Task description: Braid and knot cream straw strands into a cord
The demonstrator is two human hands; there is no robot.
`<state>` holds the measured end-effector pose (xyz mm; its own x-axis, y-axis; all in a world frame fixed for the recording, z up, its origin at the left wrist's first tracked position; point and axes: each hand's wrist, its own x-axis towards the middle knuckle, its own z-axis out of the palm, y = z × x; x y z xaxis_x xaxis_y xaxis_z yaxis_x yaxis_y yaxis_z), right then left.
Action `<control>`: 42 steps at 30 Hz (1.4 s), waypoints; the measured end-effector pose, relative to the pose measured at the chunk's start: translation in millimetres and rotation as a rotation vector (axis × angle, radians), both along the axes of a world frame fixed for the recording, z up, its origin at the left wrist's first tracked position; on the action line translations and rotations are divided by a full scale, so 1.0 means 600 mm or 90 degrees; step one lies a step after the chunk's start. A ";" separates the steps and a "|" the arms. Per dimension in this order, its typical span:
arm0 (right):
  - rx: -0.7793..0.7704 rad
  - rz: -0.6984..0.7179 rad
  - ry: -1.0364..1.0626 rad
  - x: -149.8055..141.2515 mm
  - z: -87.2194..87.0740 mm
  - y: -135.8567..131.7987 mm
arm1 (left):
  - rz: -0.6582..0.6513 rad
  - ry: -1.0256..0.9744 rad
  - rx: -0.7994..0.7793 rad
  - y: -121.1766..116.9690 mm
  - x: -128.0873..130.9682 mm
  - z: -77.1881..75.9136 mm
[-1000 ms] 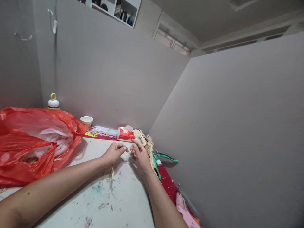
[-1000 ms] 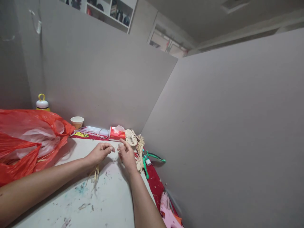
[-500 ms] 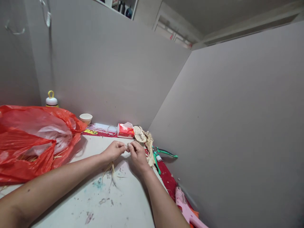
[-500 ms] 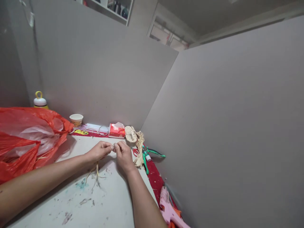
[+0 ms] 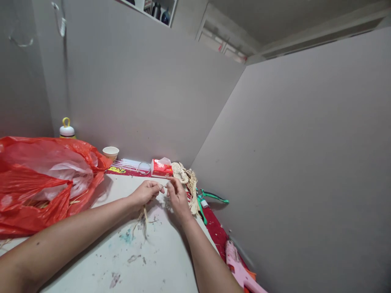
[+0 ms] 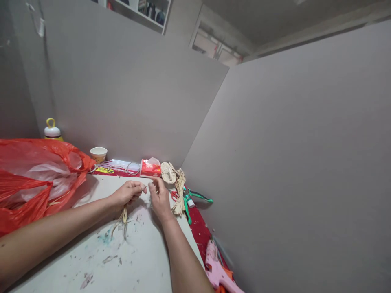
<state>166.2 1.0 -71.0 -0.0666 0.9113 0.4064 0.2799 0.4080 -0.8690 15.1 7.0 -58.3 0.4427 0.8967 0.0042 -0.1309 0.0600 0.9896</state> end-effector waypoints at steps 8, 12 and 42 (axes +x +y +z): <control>0.160 -0.069 -0.205 -0.005 -0.001 -0.008 | -0.076 0.016 0.014 -0.005 -0.001 0.007; 0.108 -0.077 -0.120 -0.010 -0.005 -0.002 | -0.011 0.061 0.208 -0.002 0.004 0.004; -0.028 -0.087 0.168 0.005 -0.013 0.020 | 0.108 0.059 0.049 0.009 0.002 -0.011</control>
